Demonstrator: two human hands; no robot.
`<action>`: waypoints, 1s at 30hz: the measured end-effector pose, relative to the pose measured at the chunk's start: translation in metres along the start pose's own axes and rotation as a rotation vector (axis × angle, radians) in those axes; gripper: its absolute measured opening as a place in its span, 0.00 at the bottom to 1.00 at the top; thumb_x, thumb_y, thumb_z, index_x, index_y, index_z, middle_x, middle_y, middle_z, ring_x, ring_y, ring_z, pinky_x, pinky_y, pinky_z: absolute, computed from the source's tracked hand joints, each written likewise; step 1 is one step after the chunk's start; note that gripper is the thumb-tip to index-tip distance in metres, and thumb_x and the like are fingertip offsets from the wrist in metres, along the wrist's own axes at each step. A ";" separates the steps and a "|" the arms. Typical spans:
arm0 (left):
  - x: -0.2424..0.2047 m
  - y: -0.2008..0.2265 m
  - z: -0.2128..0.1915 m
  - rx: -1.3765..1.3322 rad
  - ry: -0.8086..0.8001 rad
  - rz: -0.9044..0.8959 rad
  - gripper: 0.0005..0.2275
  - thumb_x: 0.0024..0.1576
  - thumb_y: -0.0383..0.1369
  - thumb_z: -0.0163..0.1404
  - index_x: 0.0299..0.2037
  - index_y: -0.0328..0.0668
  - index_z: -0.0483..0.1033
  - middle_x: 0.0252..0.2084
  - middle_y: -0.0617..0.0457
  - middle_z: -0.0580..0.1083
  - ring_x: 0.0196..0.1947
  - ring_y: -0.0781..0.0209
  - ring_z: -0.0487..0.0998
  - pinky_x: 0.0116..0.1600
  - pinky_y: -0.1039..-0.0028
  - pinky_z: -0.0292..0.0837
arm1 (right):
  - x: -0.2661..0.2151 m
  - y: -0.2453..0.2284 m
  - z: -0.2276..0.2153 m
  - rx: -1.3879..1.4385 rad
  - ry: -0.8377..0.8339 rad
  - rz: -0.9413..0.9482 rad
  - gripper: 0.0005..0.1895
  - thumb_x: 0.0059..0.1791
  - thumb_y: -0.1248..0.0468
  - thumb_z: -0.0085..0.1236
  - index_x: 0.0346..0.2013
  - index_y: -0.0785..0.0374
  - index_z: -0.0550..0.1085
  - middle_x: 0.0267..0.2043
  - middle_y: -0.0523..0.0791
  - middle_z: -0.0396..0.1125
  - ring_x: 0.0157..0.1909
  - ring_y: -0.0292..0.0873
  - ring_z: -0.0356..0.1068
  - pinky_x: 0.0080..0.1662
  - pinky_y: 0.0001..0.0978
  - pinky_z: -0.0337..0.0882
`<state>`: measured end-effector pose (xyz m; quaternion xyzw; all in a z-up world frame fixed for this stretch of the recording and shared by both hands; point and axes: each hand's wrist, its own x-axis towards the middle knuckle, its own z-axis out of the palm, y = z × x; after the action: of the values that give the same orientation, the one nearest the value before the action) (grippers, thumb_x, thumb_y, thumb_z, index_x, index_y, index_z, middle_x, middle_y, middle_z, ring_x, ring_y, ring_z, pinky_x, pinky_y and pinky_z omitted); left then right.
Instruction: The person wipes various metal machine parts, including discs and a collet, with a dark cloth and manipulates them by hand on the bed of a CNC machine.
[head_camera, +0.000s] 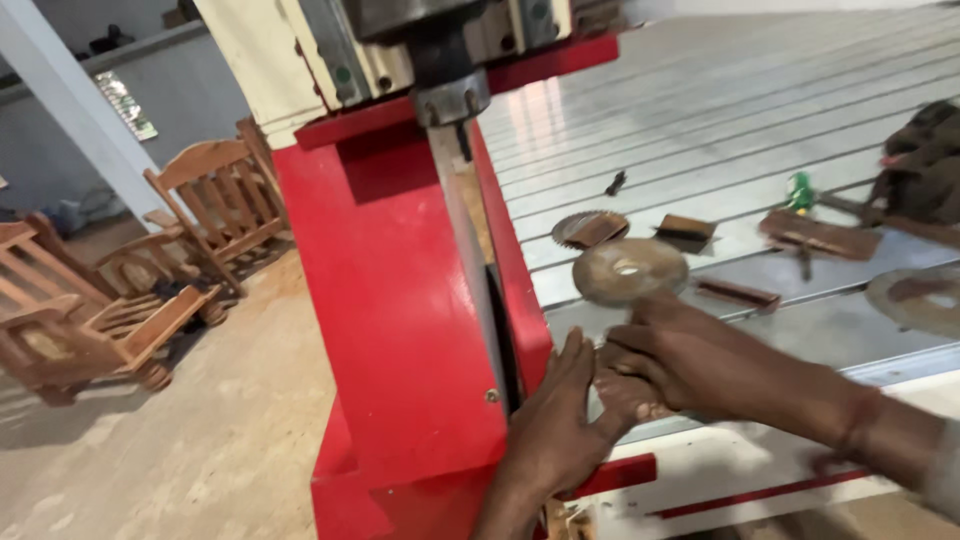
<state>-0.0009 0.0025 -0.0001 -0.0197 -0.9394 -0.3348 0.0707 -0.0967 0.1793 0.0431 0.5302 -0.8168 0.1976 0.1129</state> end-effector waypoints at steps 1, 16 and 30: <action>0.001 0.004 -0.002 -0.006 -0.008 -0.008 0.44 0.55 0.54 0.53 0.74 0.36 0.47 0.80 0.47 0.44 0.79 0.51 0.45 0.74 0.61 0.49 | 0.003 -0.001 -0.004 -0.005 -0.006 -0.012 0.13 0.48 0.58 0.56 0.43 0.62 0.77 0.39 0.52 0.65 0.44 0.53 0.68 0.47 0.46 0.69; 0.001 0.010 -0.007 0.018 -0.051 -0.067 0.43 0.54 0.52 0.54 0.74 0.39 0.47 0.80 0.51 0.44 0.78 0.55 0.46 0.74 0.63 0.50 | -0.002 -0.013 -0.018 -0.002 -0.145 0.086 0.14 0.50 0.56 0.52 0.45 0.59 0.77 0.41 0.52 0.65 0.46 0.54 0.68 0.48 0.47 0.67; 0.002 0.003 -0.003 0.048 -0.048 -0.049 0.43 0.55 0.53 0.54 0.75 0.39 0.46 0.81 0.51 0.43 0.79 0.53 0.44 0.74 0.61 0.49 | -0.030 -0.001 -0.017 -0.051 -0.112 -0.029 0.12 0.48 0.58 0.53 0.41 0.61 0.77 0.36 0.50 0.67 0.42 0.52 0.69 0.45 0.46 0.68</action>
<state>-0.0024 0.0024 0.0045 -0.0029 -0.9489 -0.3130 0.0403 -0.0833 0.2111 0.0463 0.5491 -0.8189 0.1452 0.0832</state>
